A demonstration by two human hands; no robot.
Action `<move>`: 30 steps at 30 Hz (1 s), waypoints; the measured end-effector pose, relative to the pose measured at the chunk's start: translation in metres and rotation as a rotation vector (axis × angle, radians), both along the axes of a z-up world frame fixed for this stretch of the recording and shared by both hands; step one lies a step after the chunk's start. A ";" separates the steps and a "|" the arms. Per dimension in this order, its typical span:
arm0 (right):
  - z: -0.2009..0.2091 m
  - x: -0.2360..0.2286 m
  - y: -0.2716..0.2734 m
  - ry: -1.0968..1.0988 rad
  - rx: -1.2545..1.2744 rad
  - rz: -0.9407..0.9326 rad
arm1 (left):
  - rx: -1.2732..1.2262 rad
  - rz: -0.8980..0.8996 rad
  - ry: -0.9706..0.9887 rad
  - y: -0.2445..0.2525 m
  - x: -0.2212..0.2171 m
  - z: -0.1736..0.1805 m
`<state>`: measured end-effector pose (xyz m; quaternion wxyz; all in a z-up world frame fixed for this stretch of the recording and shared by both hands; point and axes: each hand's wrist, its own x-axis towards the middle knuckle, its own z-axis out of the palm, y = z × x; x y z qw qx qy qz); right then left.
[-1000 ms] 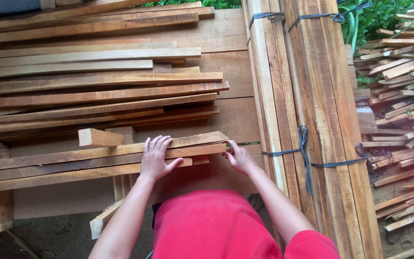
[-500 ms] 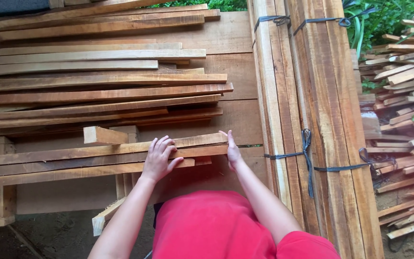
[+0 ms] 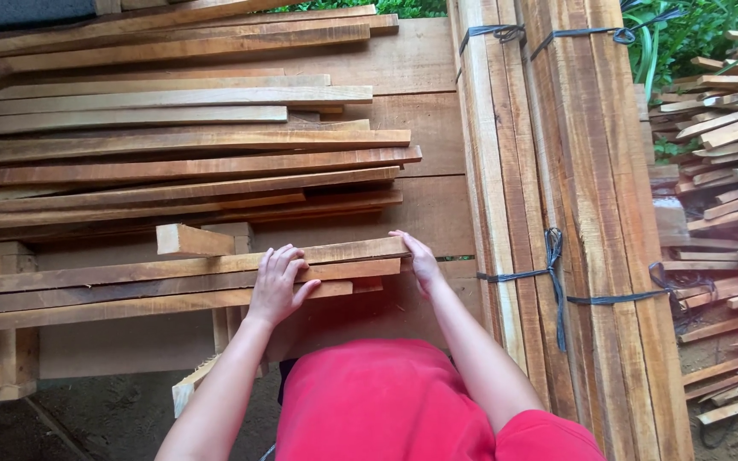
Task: Organizing thin wood strips and bundling them together with a plastic tie.
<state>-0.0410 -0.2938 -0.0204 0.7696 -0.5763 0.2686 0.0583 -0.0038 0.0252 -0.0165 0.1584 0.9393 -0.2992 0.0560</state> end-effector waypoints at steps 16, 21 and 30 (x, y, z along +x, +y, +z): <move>0.009 0.010 0.003 0.027 0.007 0.005 | -0.029 -0.082 -0.010 -0.023 0.006 -0.010; -0.007 0.010 -0.007 0.154 0.219 -0.026 | -0.032 -0.087 0.008 -0.022 0.008 -0.008; -0.031 -0.003 -0.012 0.222 0.352 -0.302 | -0.061 -0.072 0.028 -0.025 0.010 0.002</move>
